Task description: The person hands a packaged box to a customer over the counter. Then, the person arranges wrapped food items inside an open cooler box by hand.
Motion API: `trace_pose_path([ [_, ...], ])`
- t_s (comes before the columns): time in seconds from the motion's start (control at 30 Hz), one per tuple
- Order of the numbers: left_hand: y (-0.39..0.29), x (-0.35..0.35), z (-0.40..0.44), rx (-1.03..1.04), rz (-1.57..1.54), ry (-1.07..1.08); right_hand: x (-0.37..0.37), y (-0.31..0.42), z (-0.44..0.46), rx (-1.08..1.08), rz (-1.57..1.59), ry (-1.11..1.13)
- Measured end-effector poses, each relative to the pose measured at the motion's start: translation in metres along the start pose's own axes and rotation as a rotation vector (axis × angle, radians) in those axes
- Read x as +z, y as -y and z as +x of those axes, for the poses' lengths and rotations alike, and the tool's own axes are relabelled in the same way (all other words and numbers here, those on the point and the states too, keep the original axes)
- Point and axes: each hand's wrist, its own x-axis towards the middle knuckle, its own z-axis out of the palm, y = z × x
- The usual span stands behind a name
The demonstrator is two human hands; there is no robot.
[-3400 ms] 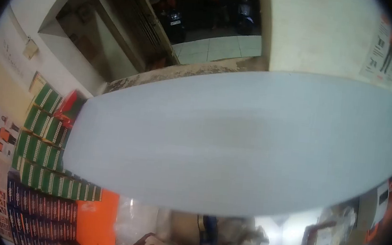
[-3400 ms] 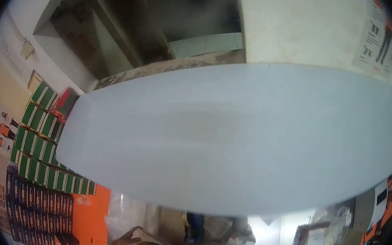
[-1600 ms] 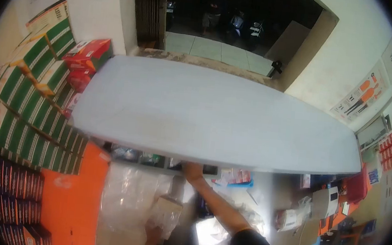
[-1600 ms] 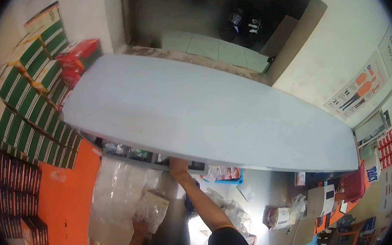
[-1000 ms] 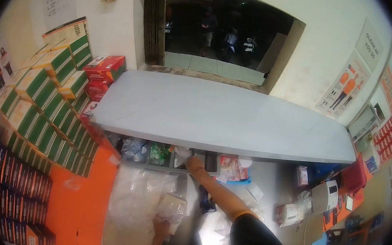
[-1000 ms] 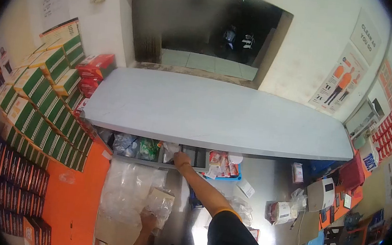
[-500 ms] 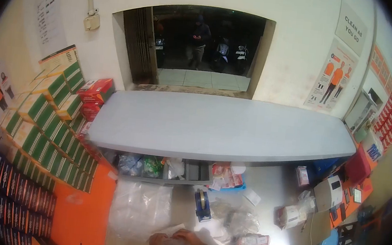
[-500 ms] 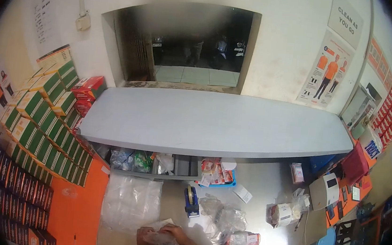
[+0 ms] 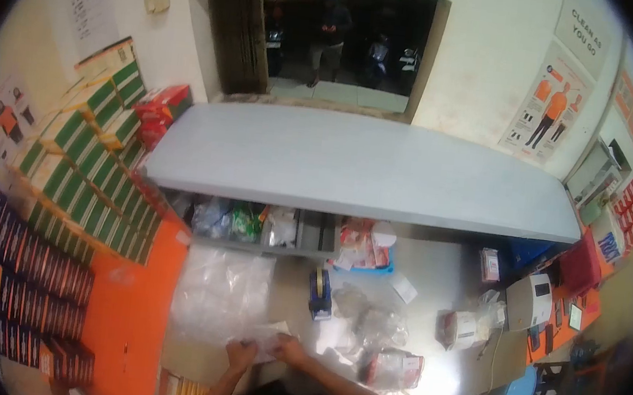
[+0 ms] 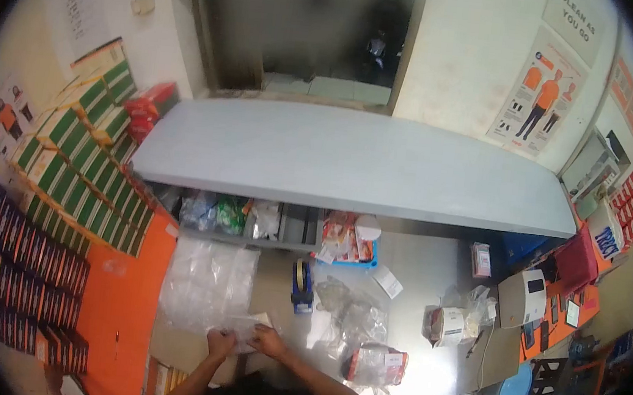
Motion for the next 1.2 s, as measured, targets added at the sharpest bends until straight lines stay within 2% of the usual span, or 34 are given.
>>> trace_pose_path([
  [0.03, 0.003, 0.006, -0.003, -0.029, -0.158, -0.081, -0.010, 0.018, 0.009, 0.036, -0.055, 0.135],
  [0.07, 0.006, 0.014, -0.003, -0.057, -0.315, -0.166, -0.008, 0.020, 0.010, 0.047, -0.044, 0.152],
  [0.13, 0.013, 0.020, 0.004, -0.309, -0.547, -0.087, 0.001, 0.022, 0.013, -0.174, -0.042, 0.083],
  [0.17, 0.049, 0.034, 0.026, -0.219, -0.382, -0.043, -0.001, 0.029, 0.014, -0.157, -0.063, 0.068],
  [0.23, 0.030, 0.026, 0.018, -0.319, -0.420, -0.008, 0.001, 0.032, 0.014, -0.124, -0.084, 0.031],
  [0.27, -0.022, 0.002, -0.001, -0.513, -0.618, -0.028, 0.006, 0.026, 0.010, -0.105, -0.081, 0.009],
  [0.3, 0.048, 0.034, 0.030, -0.383, -0.306, -0.051, 0.006, 0.029, 0.010, -0.049, -0.081, -0.020],
  [0.33, 0.008, 0.007, 0.013, -0.499, -0.442, 0.044, 0.006, 0.031, 0.012, 0.007, -0.080, -0.043],
  [0.4, 0.035, 0.005, 0.021, -0.563, -0.667, 0.149, 0.010, 0.034, 0.011, 0.288, 0.167, -0.046],
  [0.43, -0.002, -0.017, 0.001, -0.532, -0.711, 0.166, 0.011, 0.037, 0.011, 0.256, 0.191, -0.107],
  [0.47, -0.020, -0.035, -0.009, -0.487, -0.598, 0.246, 0.019, 0.028, 0.009, 0.341, 0.375, -0.125],
  [0.5, -0.018, -0.034, -0.019, -0.515, -0.597, 0.247, 0.013, 0.032, 0.012, 0.334, 0.404, -0.119],
  [0.57, -0.017, -0.027, -0.025, 0.006, -0.401, 0.199, 0.007, 0.035, 0.018, 0.394, 0.495, -0.092],
  [0.6, -0.017, -0.018, -0.023, 0.250, -0.259, 0.042, 0.007, 0.034, 0.019, 0.403, 0.493, -0.089],
  [0.63, -0.023, -0.012, -0.025, 0.243, -0.264, 0.046, 0.007, 0.032, 0.019, 0.372, 0.476, -0.085],
  [0.7, -0.033, -0.003, -0.026, 0.462, -0.177, -0.170, 0.007, 0.027, 0.020, 0.345, 0.454, -0.076],
  [0.83, -0.034, -0.002, -0.023, 0.487, -0.232, -0.153, 0.002, 0.022, 0.019, 0.382, 0.486, 0.011],
  [0.9, -0.031, -0.006, -0.020, 0.610, -0.116, -0.159, -0.007, 0.022, 0.021, 0.394, 0.470, 0.067],
  [0.97, -0.026, -0.004, -0.019, 0.571, -0.156, -0.131, -0.020, 0.018, 0.024, 0.474, 0.717, 0.194],
  [1.0, -0.019, -0.002, -0.017, 0.586, -0.211, -0.121, -0.028, 0.020, 0.026, 0.530, 0.738, 0.234],
  [1.2, 0.003, 0.000, -0.016, 0.605, -0.265, -0.068, -0.024, 0.022, 0.025, 0.579, 0.760, 0.164],
])
